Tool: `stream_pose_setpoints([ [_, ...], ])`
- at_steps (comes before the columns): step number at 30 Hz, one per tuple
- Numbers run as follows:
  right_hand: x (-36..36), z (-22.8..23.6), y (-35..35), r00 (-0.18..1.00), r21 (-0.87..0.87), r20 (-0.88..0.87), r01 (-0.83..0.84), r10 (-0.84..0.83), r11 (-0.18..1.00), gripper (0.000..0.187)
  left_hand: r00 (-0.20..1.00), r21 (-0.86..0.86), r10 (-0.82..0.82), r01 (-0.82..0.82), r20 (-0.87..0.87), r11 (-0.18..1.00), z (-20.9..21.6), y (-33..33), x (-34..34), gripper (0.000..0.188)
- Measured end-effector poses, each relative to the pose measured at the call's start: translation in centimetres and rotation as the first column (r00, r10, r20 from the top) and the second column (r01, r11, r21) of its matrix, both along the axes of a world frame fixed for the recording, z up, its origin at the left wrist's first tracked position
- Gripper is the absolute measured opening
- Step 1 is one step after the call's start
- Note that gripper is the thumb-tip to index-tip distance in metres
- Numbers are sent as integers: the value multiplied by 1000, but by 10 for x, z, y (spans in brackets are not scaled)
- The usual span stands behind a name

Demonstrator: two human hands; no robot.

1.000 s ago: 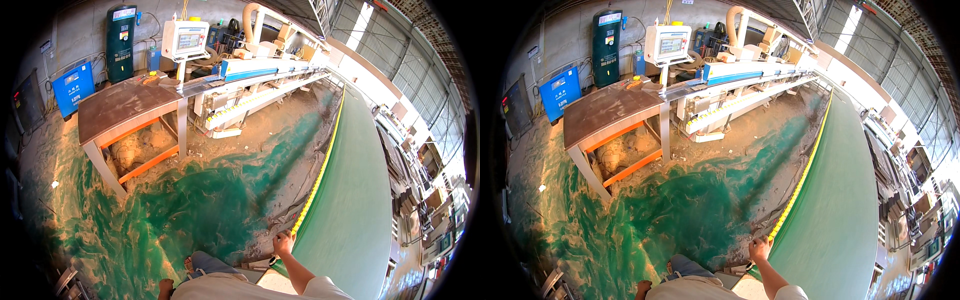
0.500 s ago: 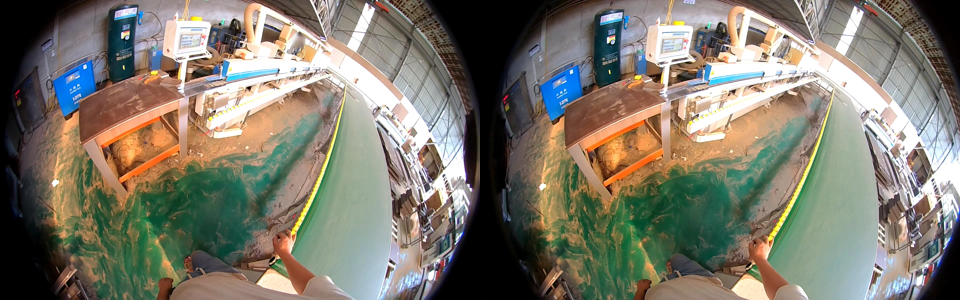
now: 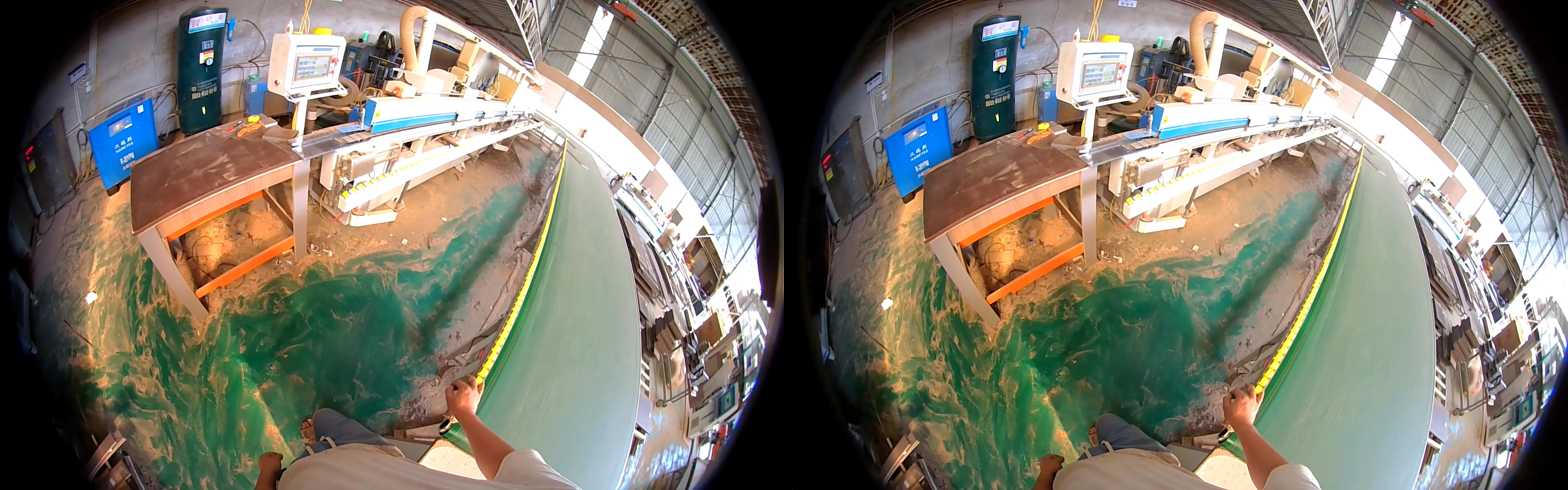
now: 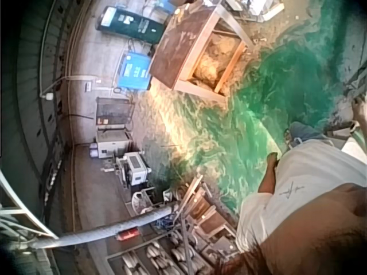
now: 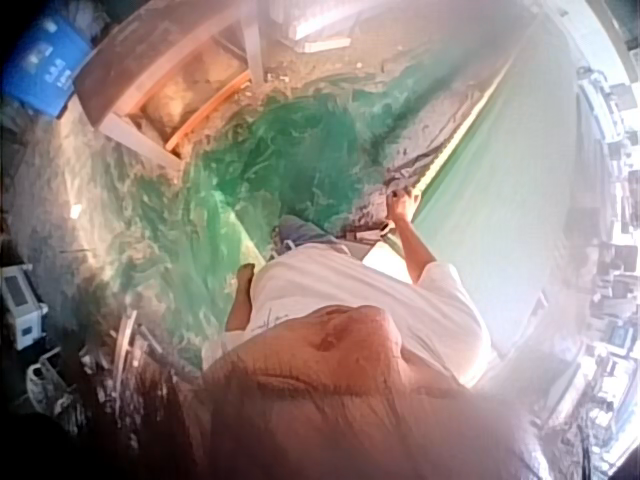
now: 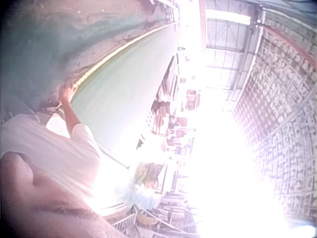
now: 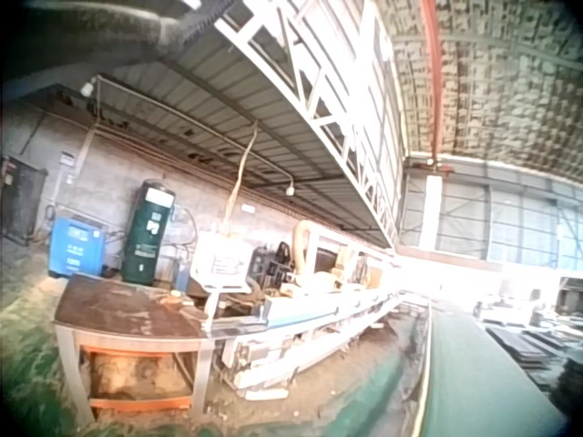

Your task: The person feeds a flat board into a large woodworking machine, aligning it with the machine's entry guide and pushing it forward. The person then moves down the length of the machine's conveyor and retrieves another board, which is also fed into the machine.

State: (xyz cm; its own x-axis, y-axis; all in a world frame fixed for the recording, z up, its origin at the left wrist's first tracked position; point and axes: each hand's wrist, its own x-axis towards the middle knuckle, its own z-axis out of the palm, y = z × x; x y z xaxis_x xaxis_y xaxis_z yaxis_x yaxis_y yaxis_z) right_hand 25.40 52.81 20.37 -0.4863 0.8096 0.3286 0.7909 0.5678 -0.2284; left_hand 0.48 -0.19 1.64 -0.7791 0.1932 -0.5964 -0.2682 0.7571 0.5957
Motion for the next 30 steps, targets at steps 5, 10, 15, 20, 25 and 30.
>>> stream_pose_setpoints([
  [5, 2, -4, 1, 1000, 17, -10, -1, 1, 1000, 14, 998, 20, -1, 2, -56, 1000, 6, 2, 3, 26],
  [10, -4, 3, -1, 999, 10, -38, -24, 24, 1000, 17, 966, 0, -185, 188, -178, 982, -14, -15, 2, 20],
  [15, -1, 1, -1, 1000, 1, -18, -4, 4, 1000, 16, 983, -118, -185, 181, -21, 976, -20, -8, -1, 24],
  [20, 6, 0, 0, 999, 14, -37, 2, -1, 1000, 16, 975, -142, -221, 218, -8, 966, -22, -3, -1, 22],
  [25, -5, 1, -1, 999, 18, -44, -13, 14, 1000, 16, 676, -275, -653, 592, -342, 757, -38, -23, -4, 15],
  [30, -2, 2, -1, 999, 24, -31, -17, 17, 1000, 16, 939, -44, -279, 276, -201, 960, -25, -17, 4, 14],
])
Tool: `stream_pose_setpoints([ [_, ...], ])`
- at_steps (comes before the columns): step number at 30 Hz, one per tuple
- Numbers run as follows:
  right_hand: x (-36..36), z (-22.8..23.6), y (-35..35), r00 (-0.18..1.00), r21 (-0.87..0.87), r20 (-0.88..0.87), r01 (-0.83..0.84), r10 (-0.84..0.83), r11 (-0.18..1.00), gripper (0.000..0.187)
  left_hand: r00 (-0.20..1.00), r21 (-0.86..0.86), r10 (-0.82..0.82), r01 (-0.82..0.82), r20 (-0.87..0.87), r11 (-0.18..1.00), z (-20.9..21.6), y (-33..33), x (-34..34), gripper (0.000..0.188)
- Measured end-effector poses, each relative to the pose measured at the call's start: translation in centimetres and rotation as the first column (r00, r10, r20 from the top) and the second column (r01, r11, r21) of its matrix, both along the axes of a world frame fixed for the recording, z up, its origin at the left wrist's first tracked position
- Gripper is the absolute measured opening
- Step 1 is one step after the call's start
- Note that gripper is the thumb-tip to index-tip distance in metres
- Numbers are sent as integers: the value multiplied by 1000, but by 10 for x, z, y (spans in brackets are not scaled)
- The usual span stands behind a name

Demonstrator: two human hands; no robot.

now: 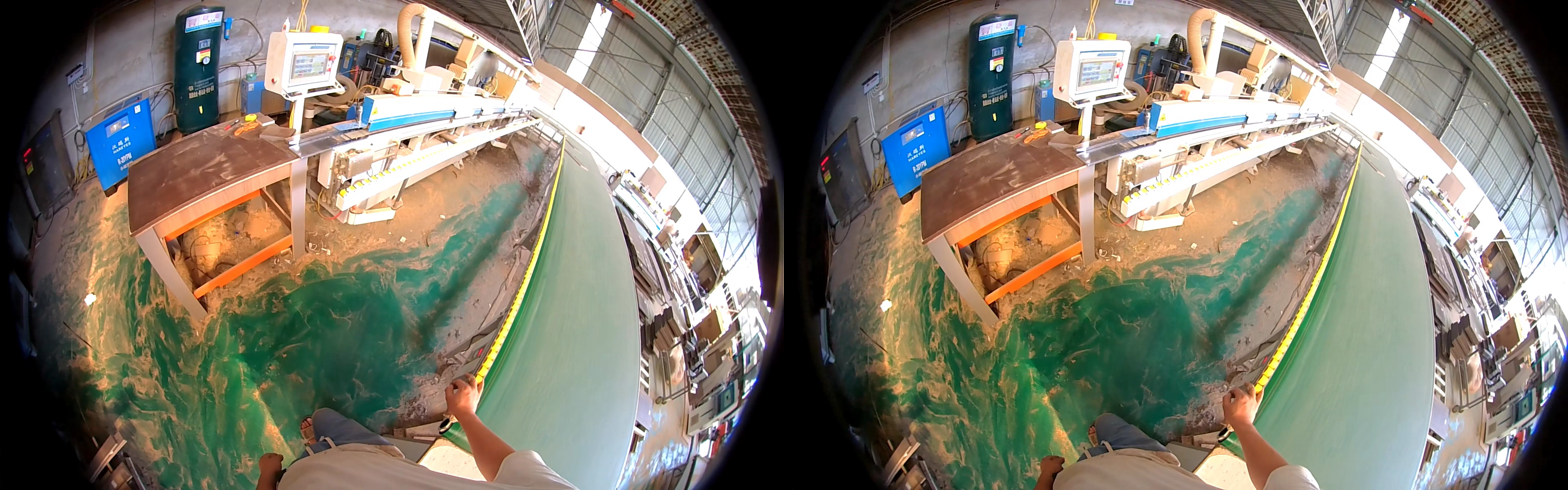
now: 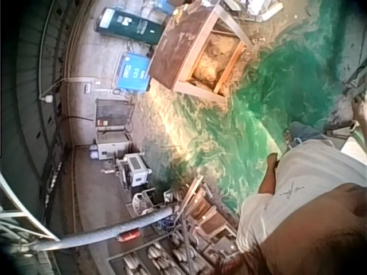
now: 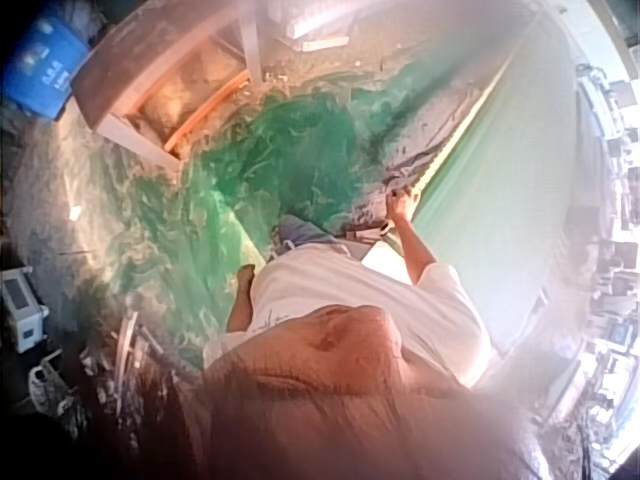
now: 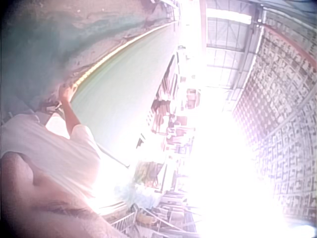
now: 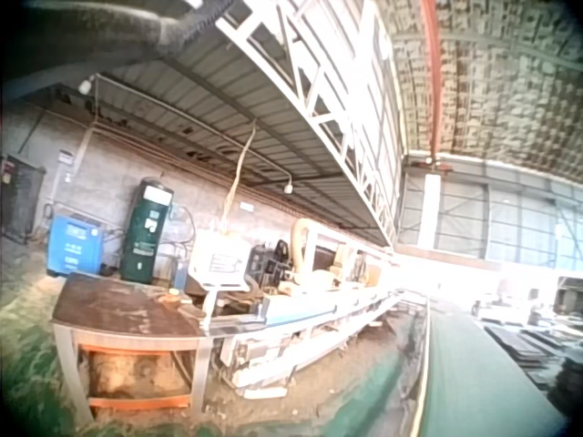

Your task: The person feeds a flat board into a large woodworking machine, aligning it with the machine's entry guide and pushing it forward. The person then moves down the length of the machine's conveyor and retrieves another board, which is also fed into the machine.

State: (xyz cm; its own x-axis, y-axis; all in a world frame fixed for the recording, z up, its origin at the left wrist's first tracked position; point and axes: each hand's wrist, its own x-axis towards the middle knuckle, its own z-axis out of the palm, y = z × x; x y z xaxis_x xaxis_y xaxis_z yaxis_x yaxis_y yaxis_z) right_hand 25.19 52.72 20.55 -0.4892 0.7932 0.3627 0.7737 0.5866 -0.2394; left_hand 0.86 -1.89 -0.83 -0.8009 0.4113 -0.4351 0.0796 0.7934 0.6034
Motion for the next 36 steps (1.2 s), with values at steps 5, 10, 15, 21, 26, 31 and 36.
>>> stream_pose_setpoints([
  [5, 7, -3, 2, 1000, -5, 3, -1, 1, 1000, 17, 953, -51, 231, -226, 196, 973, 23, 17, -1, 28],
  [10, 0, 1, 0, 1000, -5, 0, -5, 5, 1000, 18, 988, 40, 125, -130, 92, 991, 3, 4, -3, 28],
  [15, 1, 0, 1, 1000, -4, 13, 2, -2, 1000, 17, 992, -20, -121, 122, 28, 992, -11, -4, -9, 24],
  [21, 2, 0, 1, 1000, -25, 2, -6, 6, 1000, 17, 877, -177, -418, 384, -237, 906, -14, -5, -6, 18],
  [26, 3, 0, 0, 1000, -14, -3, 7, -7, 1000, 18, 848, -90, -397, 392, -352, 916, -17, -4, -6, 20],
  [31, -1, 0, 1, 1000, -15, -9, -7, 7, 1000, 18, 981, -17, -179, 178, -72, 984, -16, -3, -10, 26],
  [36, 6, -1, -1, 1000, 3, 2, 18, -18, 1000, 18, 967, -32, 198, -195, 161, 980, 17, 15, 0, 27],
])
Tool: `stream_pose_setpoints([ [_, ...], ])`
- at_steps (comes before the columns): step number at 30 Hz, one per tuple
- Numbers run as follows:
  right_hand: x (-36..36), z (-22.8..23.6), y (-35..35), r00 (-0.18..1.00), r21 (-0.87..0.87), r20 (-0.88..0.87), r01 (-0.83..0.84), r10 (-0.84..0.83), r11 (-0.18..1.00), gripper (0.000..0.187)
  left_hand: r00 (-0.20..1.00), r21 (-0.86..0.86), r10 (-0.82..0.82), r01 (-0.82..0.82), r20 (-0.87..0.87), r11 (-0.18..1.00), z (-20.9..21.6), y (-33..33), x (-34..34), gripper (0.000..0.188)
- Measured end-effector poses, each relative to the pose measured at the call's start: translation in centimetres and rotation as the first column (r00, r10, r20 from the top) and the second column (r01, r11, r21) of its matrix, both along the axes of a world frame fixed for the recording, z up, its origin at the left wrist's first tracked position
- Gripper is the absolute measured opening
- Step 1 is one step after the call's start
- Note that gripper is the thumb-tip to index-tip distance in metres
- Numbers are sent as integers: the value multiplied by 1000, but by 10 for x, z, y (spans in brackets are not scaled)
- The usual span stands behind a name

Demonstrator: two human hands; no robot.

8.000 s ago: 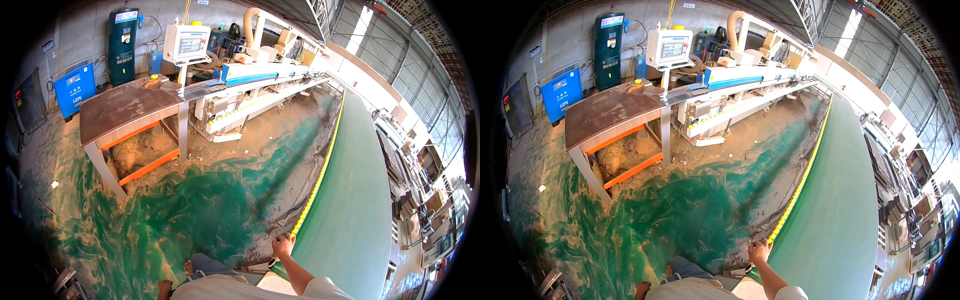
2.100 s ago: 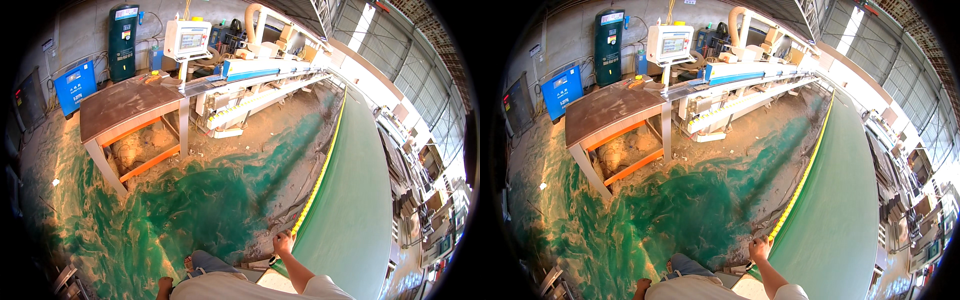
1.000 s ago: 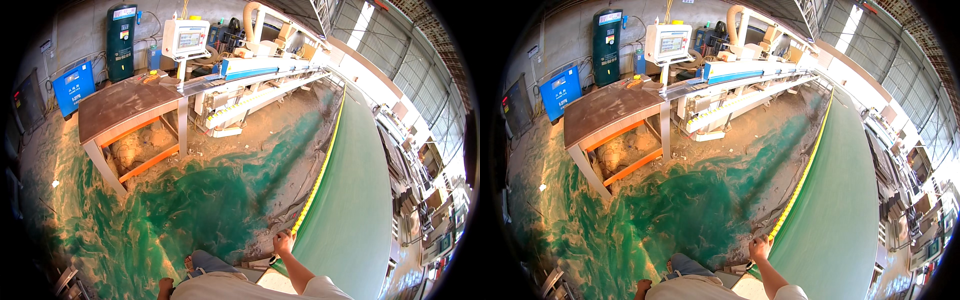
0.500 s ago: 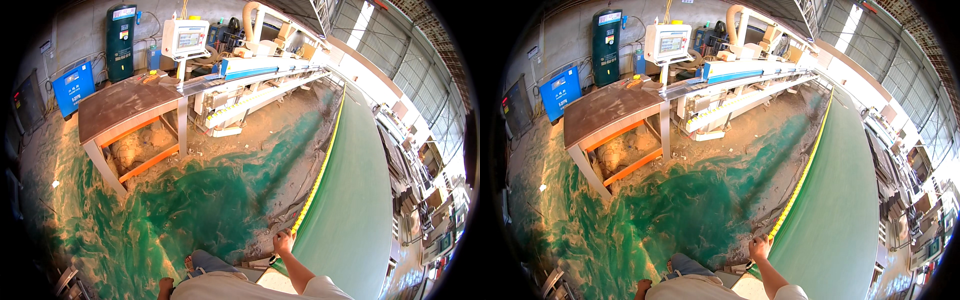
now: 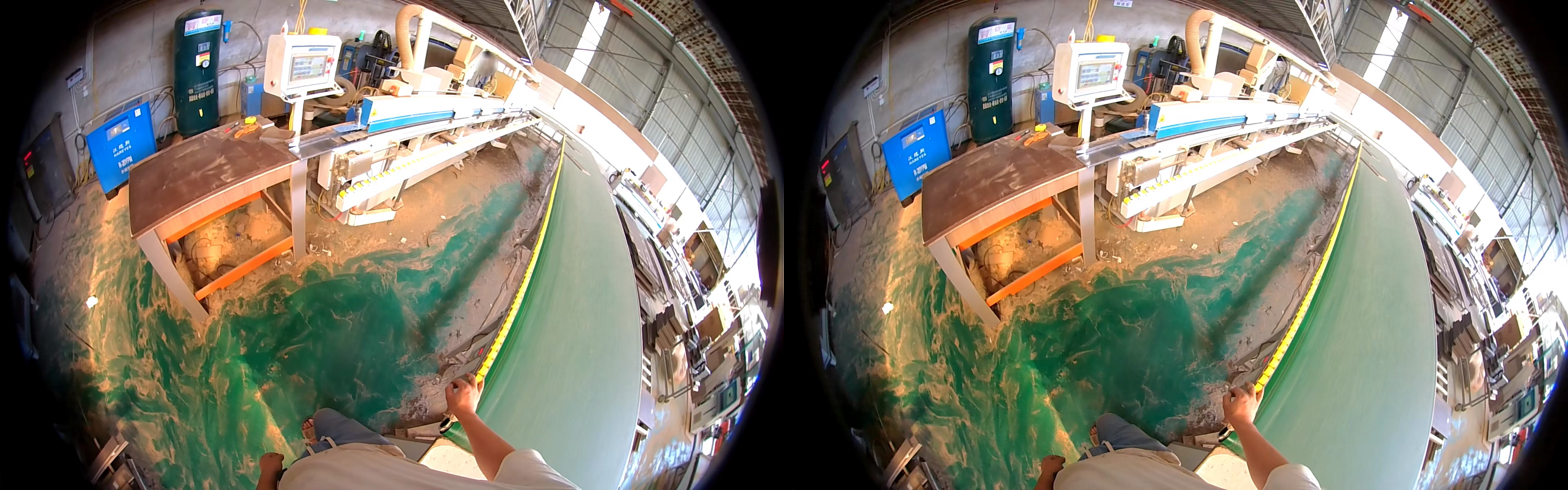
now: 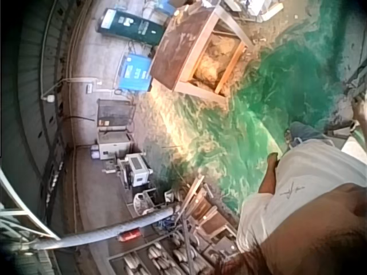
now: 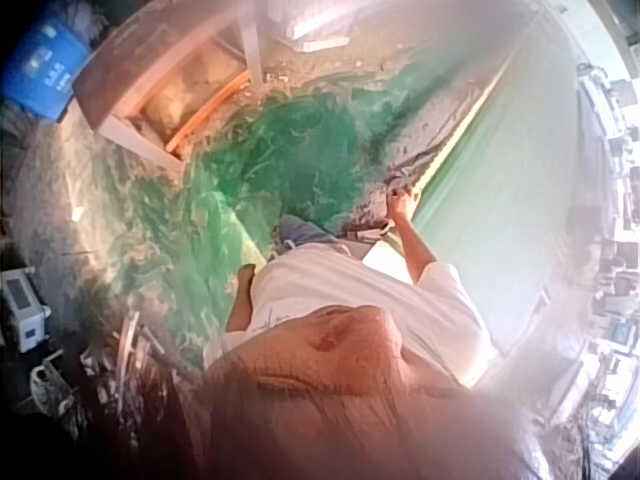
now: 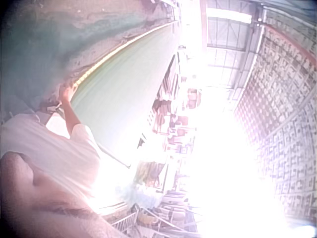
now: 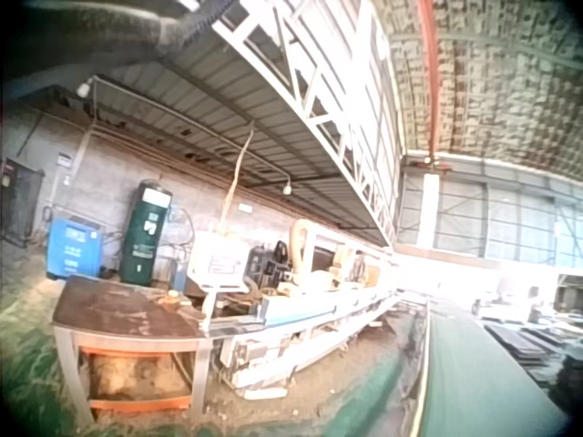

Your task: The person feeds a flat board into a large woodworking machine, aligning it with the machine's entry guide and pushing it forward. The person then moves down the length of the machine's conveyor and retrieves another board, which is also fed into the machine.

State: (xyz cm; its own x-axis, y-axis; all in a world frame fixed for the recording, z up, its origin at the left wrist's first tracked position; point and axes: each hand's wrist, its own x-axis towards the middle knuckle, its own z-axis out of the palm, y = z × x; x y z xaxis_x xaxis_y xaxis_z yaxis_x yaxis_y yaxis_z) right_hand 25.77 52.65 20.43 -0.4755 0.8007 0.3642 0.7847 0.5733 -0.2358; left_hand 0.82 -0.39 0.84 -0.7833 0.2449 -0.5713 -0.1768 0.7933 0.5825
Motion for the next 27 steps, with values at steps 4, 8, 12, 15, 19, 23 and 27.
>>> stream_pose_setpoints([
  [4, -3, -1, 1, 1000, 4, -7, -13, 13, 1000, 18, 1000, 2, -2, 2, -15, 1000, 3, 0, -3, 26],
  [8, 0, -6, 5, 1000, 32, -17, -18, 19, 999, 14, 887, 78, -260, 311, -382, 947, -3, -10, 1, 26],
  [12, -7, -5, 4, 999, 39, -23, -37, 38, 999, 14, 952, 56, -166, 187, -255, 981, -9, -13, -1, 26],
  [15, -1, -2, 3, 999, 5, -26, -33, 33, 999, 17, 987, -5, -113, 113, -110, 994, 4, -1, -1, 26],
  [19, -5, -2, 3, 999, -18, -15, -37, 37, 999, 18, 992, 2, -72, 73, -107, 997, 6, -3, 0, 26],
  [23, 2, -2, 2, 1000, -32, 5, -9, 10, 999, 18, 999, 38, 52, -52, 4, 998, 20, 7, 1, 24],
  [27, -5, 1, 2, 1000, -32, -1, -21, 21, 999, 18, 996, 2, 85, -85, 37, 996, 2, -1, -3, 23],
])
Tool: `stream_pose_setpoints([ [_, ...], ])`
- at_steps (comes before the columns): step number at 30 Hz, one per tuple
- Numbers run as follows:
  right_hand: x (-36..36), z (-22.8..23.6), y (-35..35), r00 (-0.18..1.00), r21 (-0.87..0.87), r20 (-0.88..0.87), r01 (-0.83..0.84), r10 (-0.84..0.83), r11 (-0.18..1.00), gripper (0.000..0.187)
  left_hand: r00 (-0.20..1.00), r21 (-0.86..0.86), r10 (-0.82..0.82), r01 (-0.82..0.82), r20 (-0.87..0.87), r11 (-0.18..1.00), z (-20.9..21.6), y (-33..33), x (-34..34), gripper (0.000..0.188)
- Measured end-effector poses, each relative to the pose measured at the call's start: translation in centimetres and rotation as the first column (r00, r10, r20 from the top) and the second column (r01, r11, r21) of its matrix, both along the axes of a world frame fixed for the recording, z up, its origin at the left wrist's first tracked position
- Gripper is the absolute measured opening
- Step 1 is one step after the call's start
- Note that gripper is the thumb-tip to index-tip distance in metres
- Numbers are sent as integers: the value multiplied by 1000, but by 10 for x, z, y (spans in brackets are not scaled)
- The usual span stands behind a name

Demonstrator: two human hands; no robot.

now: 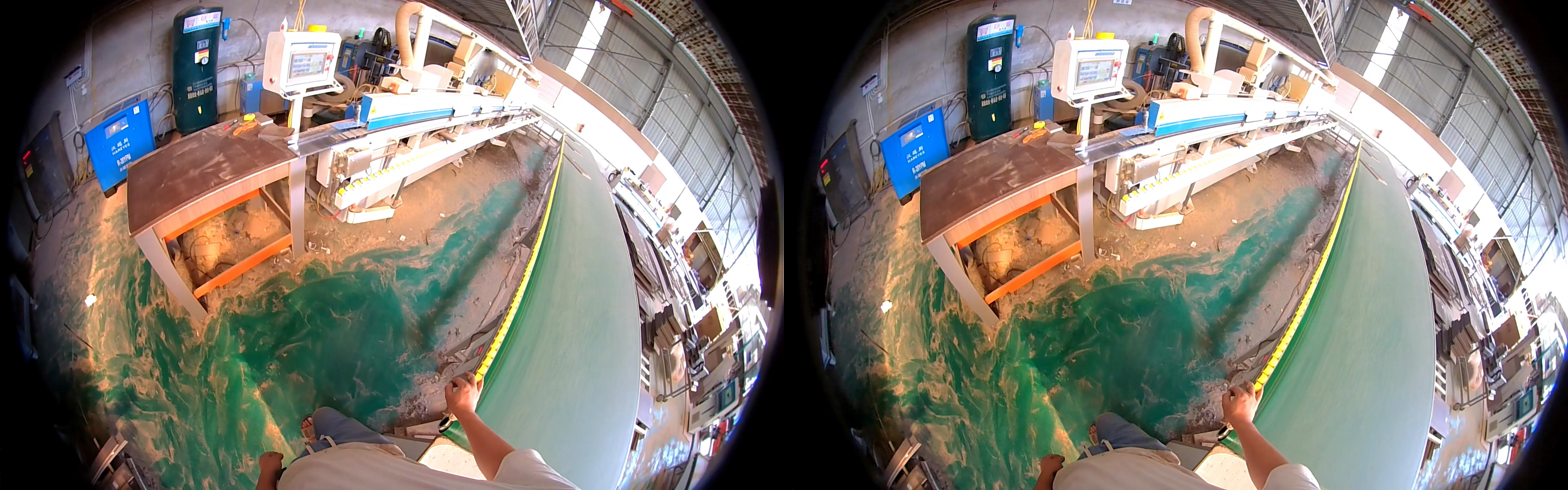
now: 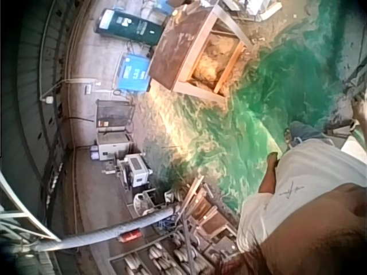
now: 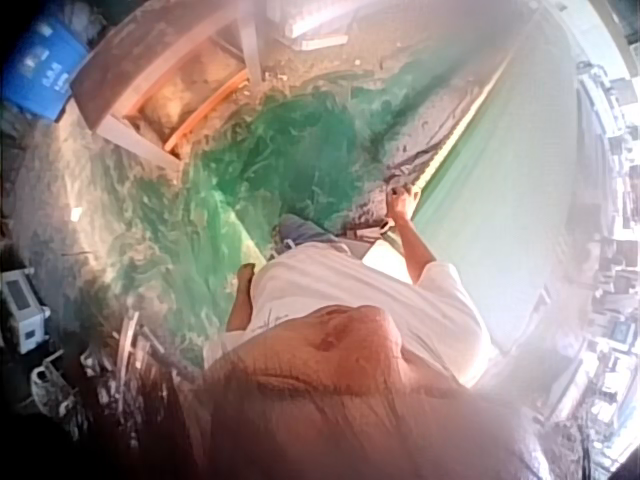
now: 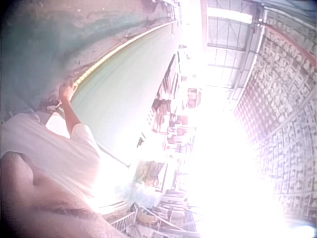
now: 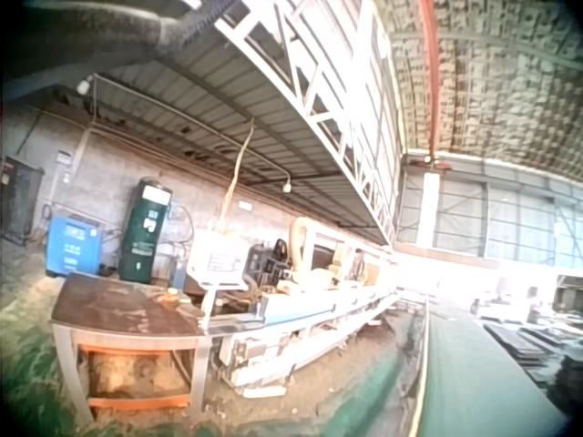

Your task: The person feeds a flat board into a large woodworking machine, aligning it with the machine's entry guide and pushing it forward. The person then moves down the length of the machine's conveyor and retrieves another board, which is also fed into the machine.

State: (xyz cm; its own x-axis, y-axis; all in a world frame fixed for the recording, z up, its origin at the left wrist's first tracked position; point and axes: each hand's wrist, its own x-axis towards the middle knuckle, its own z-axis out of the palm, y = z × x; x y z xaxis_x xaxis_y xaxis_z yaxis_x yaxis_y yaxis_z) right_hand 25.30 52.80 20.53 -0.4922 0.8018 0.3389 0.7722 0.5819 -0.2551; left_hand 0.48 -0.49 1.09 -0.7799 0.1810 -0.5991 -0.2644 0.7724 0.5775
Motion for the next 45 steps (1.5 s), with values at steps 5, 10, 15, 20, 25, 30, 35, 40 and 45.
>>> stream_pose_setpoints([
  [5, 2, -2, 1, 1000, 44, 5, 22, -22, 999, 13, 999, -18, 12, -12, -49, 1000, -10, 1, 3, 24],
  [10, -1, 2, -1, 1000, -8, 14, -1, 1, 1000, 18, 962, -16, -224, 224, -155, 974, -25, -11, -1, 26],
  [15, 3, -1, 0, 1000, -29, 17, 11, -10, 1000, 19, 975, 25, -185, 189, -119, 982, -16, -6, 1, 27],
  [20, -4, 3, -1, 1000, -27, -4, -1, 1, 1000, 18, 953, 67, -220, 238, -206, 969, -19, -12, 0, 25],
  [25, 3, 0, -1, 1000, -3, -11, 12, -12, 1000, 18, 989, 16, -108, 110, -101, 994, -8, 0, 3, 25],
  [30, 0, 2, -1, 1000, -12, -20, 9, -10, 1000, 19, 999, -11, -40, 40, -32, 999, -12, -2, 1, 25],
  [35, 0, -2, 1, 1000, 10, -23, 5, -5, 1000, 18, 1000, -9, 14, -14, 17, 1000, -10, -2, 1, 27],
  [40, 0, 0, 0, 1000, 30, -26, 0, 1, 1000, 17, 990, -8, -109, 108, -85, 994, -9, -2, 0, 25],
  [45, 3, 0, 0, 1000, 48, -31, -3, 5, 999, 16, 968, 12, -196, 201, -156, 980, -13, -2, 0, 24],
])
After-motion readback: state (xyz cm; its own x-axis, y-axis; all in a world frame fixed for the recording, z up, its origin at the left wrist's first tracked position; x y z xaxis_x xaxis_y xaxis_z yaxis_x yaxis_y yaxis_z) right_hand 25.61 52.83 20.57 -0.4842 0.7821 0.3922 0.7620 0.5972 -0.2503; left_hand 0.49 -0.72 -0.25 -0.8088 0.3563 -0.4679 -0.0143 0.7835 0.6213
